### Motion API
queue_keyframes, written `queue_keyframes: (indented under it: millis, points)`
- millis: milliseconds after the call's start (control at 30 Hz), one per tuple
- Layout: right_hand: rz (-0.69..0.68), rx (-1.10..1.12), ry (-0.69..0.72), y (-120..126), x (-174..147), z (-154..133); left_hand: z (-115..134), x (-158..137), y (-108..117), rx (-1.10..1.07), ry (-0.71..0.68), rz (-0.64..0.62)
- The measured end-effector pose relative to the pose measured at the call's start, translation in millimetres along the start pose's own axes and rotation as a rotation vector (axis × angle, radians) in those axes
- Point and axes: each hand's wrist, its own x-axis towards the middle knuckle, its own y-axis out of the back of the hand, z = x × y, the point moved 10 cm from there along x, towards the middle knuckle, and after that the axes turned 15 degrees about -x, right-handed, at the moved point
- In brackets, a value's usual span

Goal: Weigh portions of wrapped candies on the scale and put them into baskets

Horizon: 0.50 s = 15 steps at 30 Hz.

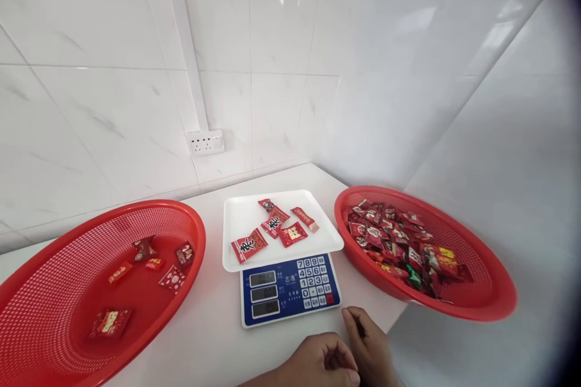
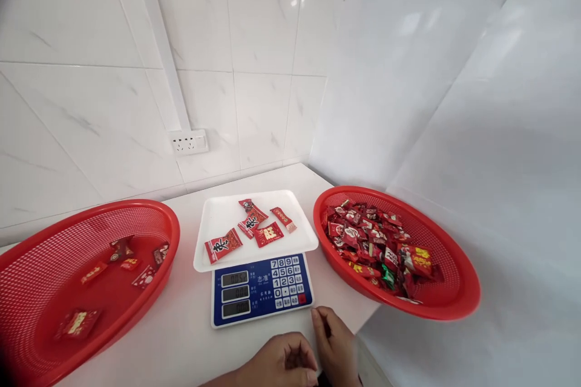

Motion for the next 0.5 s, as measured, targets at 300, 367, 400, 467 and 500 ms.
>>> queue_keyframes:
  millis: [300, 367, 400, 467, 500]
  points:
    - [0.138, -0.019, 0.327, 14.6, -11.7, -28.7, 31.0, -22.6, -9.5, 0.256, -0.157, 0.093]
    - [0.149, -0.015, 0.384, 14.9, -14.0, -31.5, 42.9, -34.1, -1.1, 0.207, -0.212, 0.161]
    - [0.152, -0.011, 0.409, 14.9, -15.3, -32.4, 49.2, -43.0, 7.1, 0.170, -0.245, 0.214]
    - [0.160, 0.004, 0.443, 15.3, -17.5, -33.4, 61.2, -67.9, 30.5, 0.090, -0.311, 0.366]
    - [0.169, 0.015, 0.449, 16.2, -18.4, -33.2, 66.7, -83.9, 44.4, 0.067, -0.343, 0.463]
